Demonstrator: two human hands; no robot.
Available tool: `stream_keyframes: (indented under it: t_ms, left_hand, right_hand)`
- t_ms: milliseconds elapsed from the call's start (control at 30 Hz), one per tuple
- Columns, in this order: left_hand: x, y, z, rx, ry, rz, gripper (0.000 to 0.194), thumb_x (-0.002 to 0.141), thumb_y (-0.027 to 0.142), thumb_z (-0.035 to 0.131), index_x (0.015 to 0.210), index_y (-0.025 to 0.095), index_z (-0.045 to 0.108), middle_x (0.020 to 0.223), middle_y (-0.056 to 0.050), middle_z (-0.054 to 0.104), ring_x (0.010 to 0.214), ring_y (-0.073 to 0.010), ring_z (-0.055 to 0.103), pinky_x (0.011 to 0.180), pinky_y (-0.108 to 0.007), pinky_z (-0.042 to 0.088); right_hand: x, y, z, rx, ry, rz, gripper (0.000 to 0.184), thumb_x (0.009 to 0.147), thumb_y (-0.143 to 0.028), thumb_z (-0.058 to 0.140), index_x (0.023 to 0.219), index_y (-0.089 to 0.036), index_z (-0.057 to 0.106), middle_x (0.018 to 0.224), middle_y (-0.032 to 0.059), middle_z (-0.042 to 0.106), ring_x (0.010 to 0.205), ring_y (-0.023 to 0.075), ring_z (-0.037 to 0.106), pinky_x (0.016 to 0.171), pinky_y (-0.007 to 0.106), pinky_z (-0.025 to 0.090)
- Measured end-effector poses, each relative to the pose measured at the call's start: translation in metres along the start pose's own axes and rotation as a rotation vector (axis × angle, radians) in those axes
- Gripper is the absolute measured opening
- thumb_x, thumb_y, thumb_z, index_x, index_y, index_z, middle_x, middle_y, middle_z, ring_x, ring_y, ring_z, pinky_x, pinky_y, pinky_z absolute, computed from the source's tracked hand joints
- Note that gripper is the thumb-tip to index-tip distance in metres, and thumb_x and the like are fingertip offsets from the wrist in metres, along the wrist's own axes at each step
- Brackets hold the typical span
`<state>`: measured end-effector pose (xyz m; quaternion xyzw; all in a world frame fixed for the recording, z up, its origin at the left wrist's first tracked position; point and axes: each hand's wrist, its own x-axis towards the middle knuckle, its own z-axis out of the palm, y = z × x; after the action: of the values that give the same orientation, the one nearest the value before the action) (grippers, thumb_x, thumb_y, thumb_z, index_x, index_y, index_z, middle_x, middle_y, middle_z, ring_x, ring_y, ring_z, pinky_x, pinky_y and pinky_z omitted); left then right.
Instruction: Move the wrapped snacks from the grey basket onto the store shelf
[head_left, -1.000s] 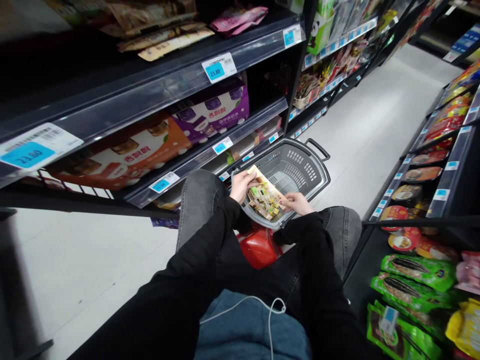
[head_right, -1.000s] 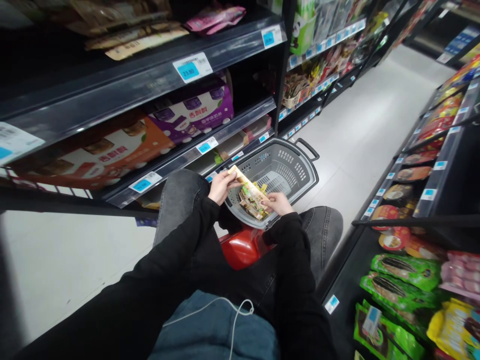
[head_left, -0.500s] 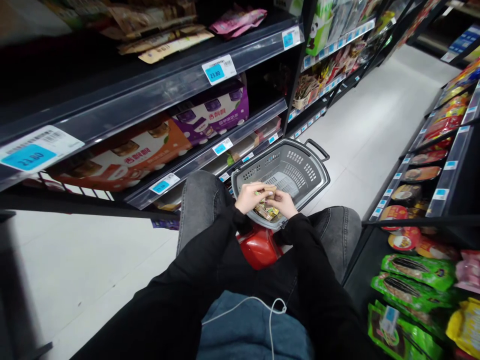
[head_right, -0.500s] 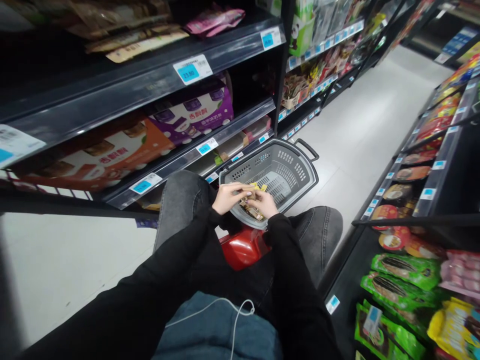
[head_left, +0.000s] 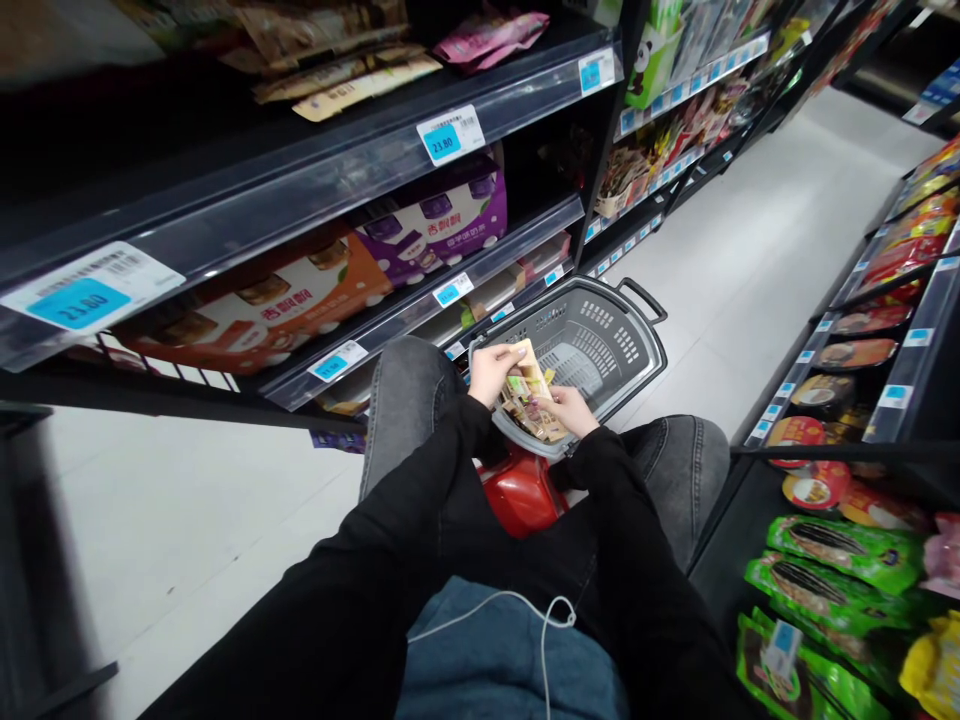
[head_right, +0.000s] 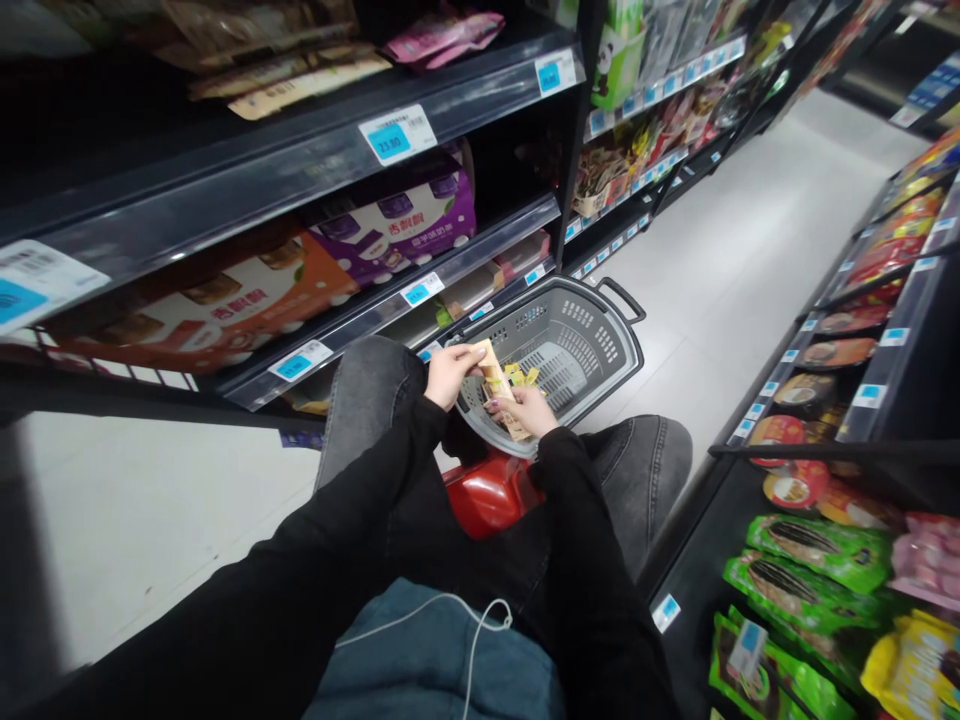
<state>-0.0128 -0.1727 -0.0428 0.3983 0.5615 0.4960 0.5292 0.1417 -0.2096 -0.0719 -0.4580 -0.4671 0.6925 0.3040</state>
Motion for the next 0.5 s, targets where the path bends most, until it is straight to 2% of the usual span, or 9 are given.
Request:
stream_keyframes:
  t_ms: [167, 267, 367, 433, 500]
  left_hand:
    - [0.009, -0.003, -0.008, -0.236, 0.073, -0.103, 0.025, 0.069, 0.032, 0.068, 0.081, 0.012, 0.061, 0.068, -0.003, 0.062, 0.063, -0.0118, 0.061, 0.066, -0.026, 0.053]
    - [0.013, -0.01, -0.011, -0.239, 0.07, -0.25, 0.03, 0.075, 0.032, 0.064, 0.098, 0.015, 0.057, 0.082, -0.005, 0.062, 0.066, -0.0113, 0.061, 0.069, -0.03, 0.054]
    - [0.017, -0.02, -0.01, -0.044, 0.098, -0.361, 0.037, 0.08, 0.033, 0.058, 0.113, 0.018, 0.049, 0.109, -0.01, 0.058, 0.083, -0.0171, 0.063, 0.072, -0.035, 0.053]
    - [0.018, -0.025, -0.008, 0.199, 0.11, -0.33, 0.041, 0.08, 0.03, 0.058, 0.116, 0.016, 0.047, 0.12, -0.014, 0.053, 0.102, -0.023, 0.058, 0.083, -0.039, 0.049]
    - [0.015, -0.027, -0.006, 0.471, 0.116, -0.227, 0.043, 0.076, 0.025, 0.063, 0.115, 0.013, 0.05, 0.124, -0.017, 0.051, 0.118, -0.0275, 0.047, 0.097, -0.042, 0.039]
  right_hand:
    - [-0.005, -0.008, -0.011, 0.0, -0.004, 0.118, 0.034, 0.068, -0.044, 0.066, 0.081, -0.014, 0.059, 0.064, 0.0023, 0.067, 0.05, 0.0139, 0.06, 0.05, 0.024, 0.05]
    - [-0.007, -0.007, -0.02, -0.079, 0.016, 0.184, 0.028, 0.076, -0.041, 0.06, 0.08, -0.013, 0.057, 0.056, 0.0011, 0.064, 0.041, 0.0115, 0.054, 0.043, 0.022, 0.046]
    - [-0.005, 0.006, -0.024, -0.214, 0.043, 0.354, 0.022, 0.082, -0.035, 0.054, 0.081, -0.013, 0.057, 0.051, 0.0007, 0.061, 0.036, 0.0112, 0.05, 0.039, 0.021, 0.043]
    - [-0.002, 0.017, -0.02, -0.326, 0.063, 0.446, 0.021, 0.084, -0.033, 0.051, 0.084, -0.013, 0.058, 0.051, 0.002, 0.061, 0.036, 0.0114, 0.051, 0.039, 0.021, 0.042]
    - [0.002, 0.026, -0.01, -0.435, 0.086, 0.456, 0.023, 0.083, -0.034, 0.052, 0.085, -0.012, 0.059, 0.051, 0.0037, 0.062, 0.039, 0.0125, 0.054, 0.041, 0.022, 0.043]
